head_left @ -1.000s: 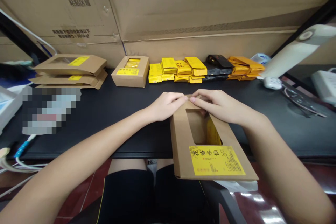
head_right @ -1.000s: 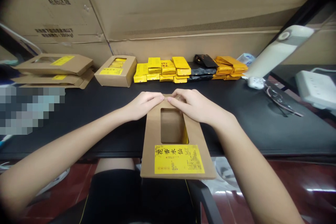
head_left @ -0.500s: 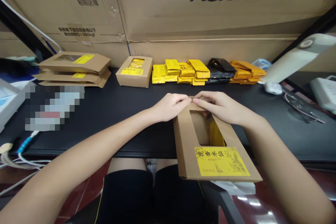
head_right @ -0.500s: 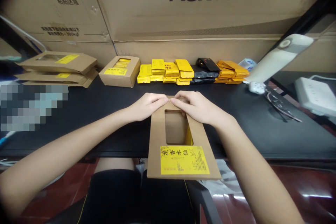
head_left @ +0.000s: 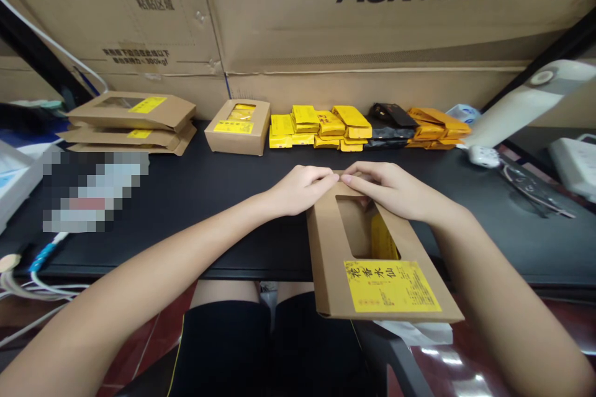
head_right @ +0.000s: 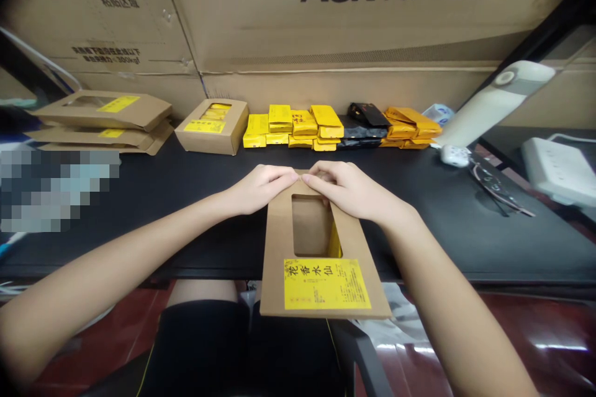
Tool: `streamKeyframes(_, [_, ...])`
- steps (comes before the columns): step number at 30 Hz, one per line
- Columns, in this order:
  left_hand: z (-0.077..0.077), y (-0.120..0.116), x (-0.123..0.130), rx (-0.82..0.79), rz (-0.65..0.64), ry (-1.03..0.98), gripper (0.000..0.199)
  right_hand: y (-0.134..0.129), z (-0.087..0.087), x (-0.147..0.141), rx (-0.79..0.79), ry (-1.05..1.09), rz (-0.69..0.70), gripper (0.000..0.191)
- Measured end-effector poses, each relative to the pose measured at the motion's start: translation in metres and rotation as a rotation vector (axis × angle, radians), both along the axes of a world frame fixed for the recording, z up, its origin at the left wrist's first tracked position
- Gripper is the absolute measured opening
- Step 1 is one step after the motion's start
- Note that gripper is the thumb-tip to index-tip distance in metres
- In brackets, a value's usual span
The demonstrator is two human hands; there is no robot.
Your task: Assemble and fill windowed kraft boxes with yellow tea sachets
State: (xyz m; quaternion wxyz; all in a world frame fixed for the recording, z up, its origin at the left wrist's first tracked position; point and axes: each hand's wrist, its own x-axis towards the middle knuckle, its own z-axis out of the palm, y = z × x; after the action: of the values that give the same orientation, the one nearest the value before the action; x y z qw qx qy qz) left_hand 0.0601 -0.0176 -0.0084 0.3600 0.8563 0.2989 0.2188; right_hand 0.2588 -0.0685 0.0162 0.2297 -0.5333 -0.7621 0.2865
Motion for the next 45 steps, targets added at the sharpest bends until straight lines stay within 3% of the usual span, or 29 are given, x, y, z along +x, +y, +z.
streamKeyframes(45, [-0.0003, -0.0004, -0.0003, -0.006, 0.0, -0.005, 0.036, -0.0011, 0.0005, 0.0007, 0.017, -0.087, -0.012, 0.039])
